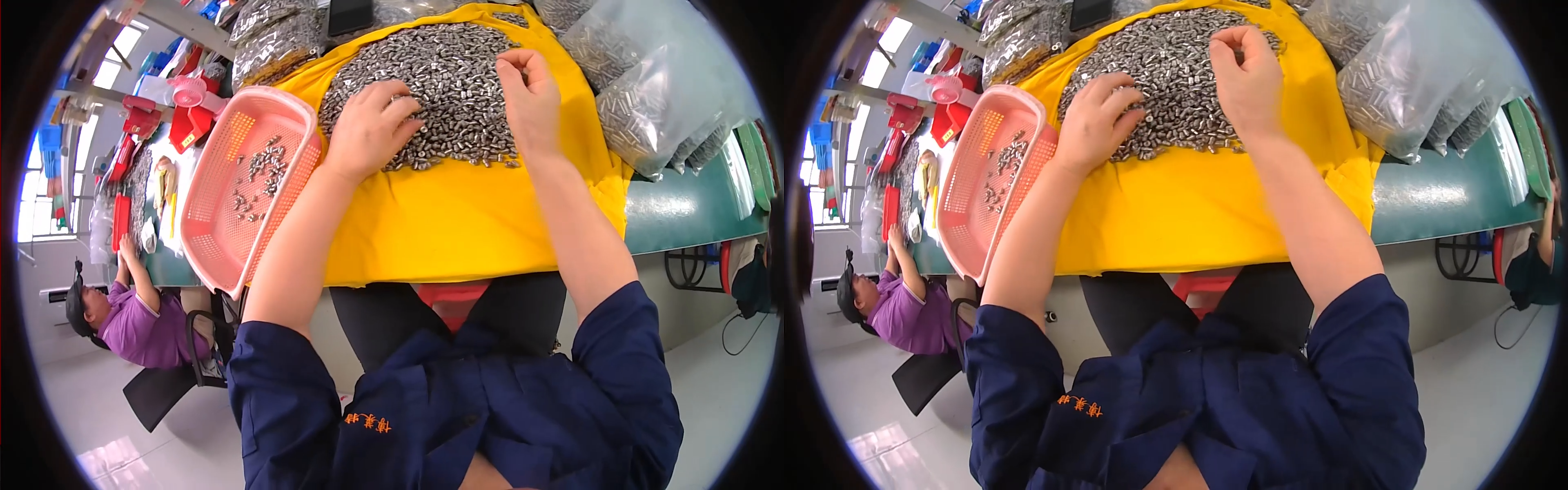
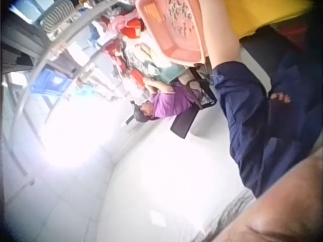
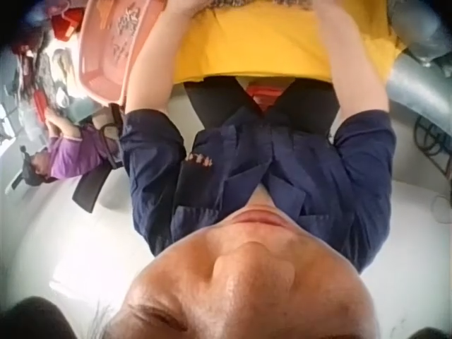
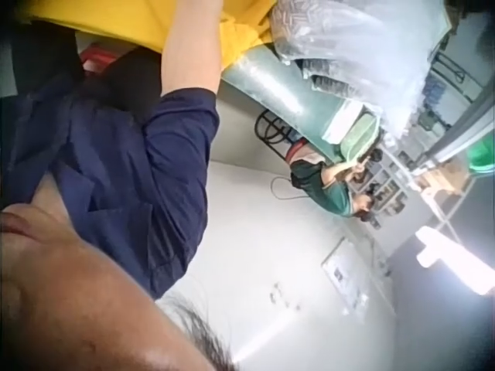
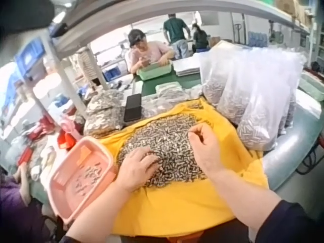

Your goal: Sorting and inspecting small metal components on a factory assembly line.

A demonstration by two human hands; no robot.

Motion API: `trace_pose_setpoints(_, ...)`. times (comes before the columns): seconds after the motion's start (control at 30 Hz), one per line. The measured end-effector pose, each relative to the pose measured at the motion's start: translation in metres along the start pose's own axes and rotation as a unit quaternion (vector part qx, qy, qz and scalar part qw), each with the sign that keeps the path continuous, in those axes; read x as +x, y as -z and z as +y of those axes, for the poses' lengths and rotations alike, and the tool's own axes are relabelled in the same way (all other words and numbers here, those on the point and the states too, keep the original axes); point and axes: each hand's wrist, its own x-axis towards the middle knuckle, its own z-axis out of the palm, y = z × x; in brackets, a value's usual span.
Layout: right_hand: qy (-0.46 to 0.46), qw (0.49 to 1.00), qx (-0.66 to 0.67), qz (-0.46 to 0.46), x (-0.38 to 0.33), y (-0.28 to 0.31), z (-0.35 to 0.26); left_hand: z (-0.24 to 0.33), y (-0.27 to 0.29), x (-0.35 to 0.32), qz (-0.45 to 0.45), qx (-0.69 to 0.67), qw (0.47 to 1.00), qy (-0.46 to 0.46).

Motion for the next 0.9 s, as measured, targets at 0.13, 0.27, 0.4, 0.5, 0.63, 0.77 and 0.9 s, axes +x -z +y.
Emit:
trace_pose_setpoints(0.13,-0.010,1.000,-0.017,-0.012,-0.001,0.000,-0.002,0.010,0.014,-0.009,0.073,-0.023,0.989,0.127)
trace_pose_setpoints(0.27,-0.038,0.997,0.037,-0.058,-0.006,-0.001,-0.010,0.036,0.022,-0.039,-0.002,-0.144,0.963,0.228)
trace_pose_setpoints(0.4,-0.007,0.996,-0.011,-0.087,-0.011,-0.005,-0.014,0.054,0.022,-0.039,-0.063,-0.100,0.956,0.267)
trace_pose_setpoints(0.5,-0.018,0.996,-0.015,-0.088,-0.012,-0.006,-0.018,0.055,0.030,-0.039,-0.104,-0.064,0.952,0.279)
trace_pose_setpoints(0.63,-0.031,0.994,-0.020,-0.105,-0.014,-0.004,-0.016,0.049,0.036,-0.038,-0.159,-0.045,0.940,0.298)
trace_pose_setpoints(0.77,-0.042,0.991,-0.034,-0.121,-0.014,-0.004,-0.015,0.048,0.035,-0.035,-0.188,-0.034,0.948,0.254)
trace_pose_setpoints(0.9,-0.025,0.989,-0.044,-0.137,-0.016,-0.006,-0.015,0.043,0.036,-0.027,-0.162,-0.099,0.952,0.239)
